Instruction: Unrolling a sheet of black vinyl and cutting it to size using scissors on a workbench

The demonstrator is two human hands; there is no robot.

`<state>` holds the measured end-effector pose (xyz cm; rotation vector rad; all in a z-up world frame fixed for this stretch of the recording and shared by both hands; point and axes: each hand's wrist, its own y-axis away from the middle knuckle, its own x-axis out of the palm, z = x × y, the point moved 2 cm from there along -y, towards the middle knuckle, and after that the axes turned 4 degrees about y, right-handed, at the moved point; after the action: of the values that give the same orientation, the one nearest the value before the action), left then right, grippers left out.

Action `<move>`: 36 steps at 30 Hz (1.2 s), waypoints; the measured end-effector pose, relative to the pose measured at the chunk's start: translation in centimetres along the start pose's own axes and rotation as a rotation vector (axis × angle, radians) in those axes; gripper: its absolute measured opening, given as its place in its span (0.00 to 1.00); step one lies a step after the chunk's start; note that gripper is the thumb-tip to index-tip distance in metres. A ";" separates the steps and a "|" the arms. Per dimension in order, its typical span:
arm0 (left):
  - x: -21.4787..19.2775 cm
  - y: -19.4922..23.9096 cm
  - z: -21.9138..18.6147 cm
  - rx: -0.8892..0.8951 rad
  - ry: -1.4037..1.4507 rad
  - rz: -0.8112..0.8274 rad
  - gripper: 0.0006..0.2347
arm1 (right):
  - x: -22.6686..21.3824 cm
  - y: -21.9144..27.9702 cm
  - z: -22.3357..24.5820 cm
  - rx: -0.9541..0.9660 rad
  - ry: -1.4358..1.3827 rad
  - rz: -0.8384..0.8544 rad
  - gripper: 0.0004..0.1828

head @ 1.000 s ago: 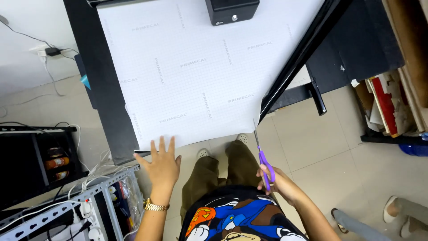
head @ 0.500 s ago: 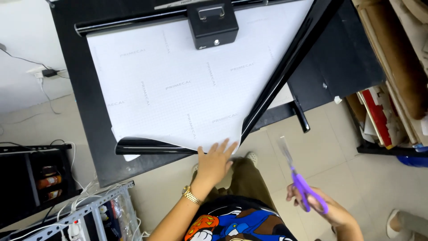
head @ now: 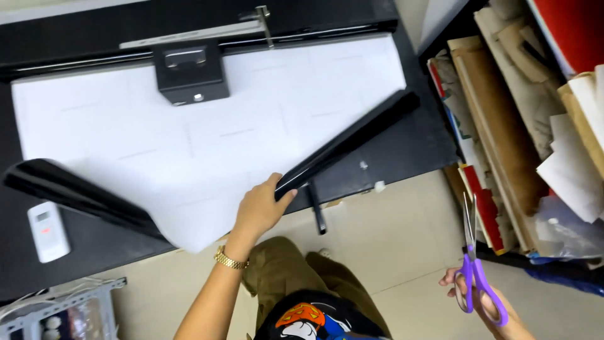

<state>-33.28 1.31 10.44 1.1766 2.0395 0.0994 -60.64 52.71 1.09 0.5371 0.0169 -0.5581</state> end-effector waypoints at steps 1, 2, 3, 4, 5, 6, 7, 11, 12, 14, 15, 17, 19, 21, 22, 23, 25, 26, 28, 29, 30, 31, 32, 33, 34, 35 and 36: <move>0.3 -0.5 -1.7 -0.061 -0.034 0.021 0.22 | -1.5 -0.8 1.0 -0.118 -0.075 0.093 0.34; 1.3 -1.3 -3.4 -0.061 -0.035 0.020 0.22 | -1.4 -0.8 4.2 -0.119 -0.076 0.094 0.34; 2.3 -2.1 -5.0 -0.045 -0.044 0.062 0.23 | -1.3 -0.9 7.5 -0.176 -0.096 0.074 0.33; 3.2 -3.1 -6.5 -0.031 -0.049 0.097 0.25 | -1.3 -1.5 11.0 -0.237 -0.111 0.060 0.33; 4.7 -4.2 -7.9 -0.033 -0.046 0.088 0.25 | -2.8 -2.7 11.4 -0.242 -0.107 0.068 0.33; 6.0 -5.4 -9.2 -0.008 -0.059 0.132 0.25 | -4.1 -4.1 11.7 -0.240 -0.113 0.069 0.32; 7.3 -6.7 -10.3 0.017 -0.071 0.175 0.26 | -5.2 -5.7 12.1 -0.238 -0.119 0.071 0.30; 13.4 -11.2 -15.4 0.040 -0.015 0.281 0.27 | -10.3 -13.0 13.5 -0.157 -0.140 0.016 0.26; 15.2 -12.2 -16.6 0.088 -0.026 0.314 0.26 | -11.1 -14.7 14.6 -0.077 -0.137 -0.028 0.30; 17.7 -13.8 -18.9 0.122 -0.024 0.331 0.26 | -13.0 -18.2 16.2 0.003 -0.118 -0.050 0.37; 18.7 -14.5 -20.0 0.140 -0.025 0.378 0.24 | -14.4 -20.1 16.4 0.061 -0.001 -0.158 0.25; 22.4 -14.7 -21.4 0.124 0.014 0.415 0.23 | -16.5 -22.4 17.2 0.134 0.148 -0.228 0.17; 25.4 -15.8 -22.5 0.161 -0.090 0.300 0.22 | -17.3 -25.2 19.4 0.194 0.182 -0.194 0.15; 27.2 -17.1 -21.9 -0.031 -0.051 0.198 0.20 | -19.2 -29.5 18.0 0.150 0.147 -0.134 0.17; 28.2 -17.7 -21.6 -0.194 -0.022 0.118 0.19 | -20.2 -31.9 17.3 0.113 0.097 -0.109 0.20; 29.8 -18.0 -20.3 -0.229 -0.003 0.088 0.19 | -21.1 -34.5 16.0 0.107 0.115 -0.063 0.20; 33.4 -18.4 -18.5 -0.542 -0.223 -0.181 0.14 | -23.6 -40.3 14.2 0.006 0.244 0.036 0.18; 34.7 -17.9 -18.2 -0.587 -0.183 -0.211 0.14 | -23.7 -42.3 15.8 -0.008 0.281 0.089 0.18; 36.7 -16.2 -18.5 -0.594 -0.499 -0.573 0.16 | -23.1 -45.4 18.7 0.084 0.467 0.236 0.12; 36.5 -15.8 -19.1 -0.644 -0.471 -0.597 0.16 | -22.9 -47.1 20.1 0.067 0.502 0.281 0.12; 36.1 -15.1 -19.8 -0.541 -0.473 -0.753 0.14 | -22.6 -48.4 21.1 0.045 0.525 0.374 0.12; 35.8 -14.1 -20.4 -0.436 -0.481 -0.908 0.13 | -22.0 -49.5 22.0 0.025 0.547 0.467 0.13; 37.0 -13.8 -20.2 -0.481 -0.470 -0.920 0.13 | -22.2 -50.5 22.5 0.022 0.571 0.506 0.13; 38.2 -13.2 -20.0 -0.586 -0.559 -1.002 0.20 | -22.0 -51.4 22.9 0.055 0.583 0.613 0.13; 39.4 -12.6 -19.5 -0.687 -0.655 -1.080 0.29 | -21.8 -52.2 23.0 0.087 0.591 0.715 0.13; 38.4 -12.3 -20.8 -0.729 -0.649 -1.088 0.29 | -21.5 -52.7 23.7 0.082 0.611 0.750 0.13; 37.3 -11.7 -21.8 -0.817 -0.404 -1.170 0.30 | -21.4 -52.7 24.2 0.123 0.720 0.838 0.14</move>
<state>-66.18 29.61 -0.47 -0.5078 1.7246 0.0865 -108.75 13.86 0.00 0.7774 0.4240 0.4722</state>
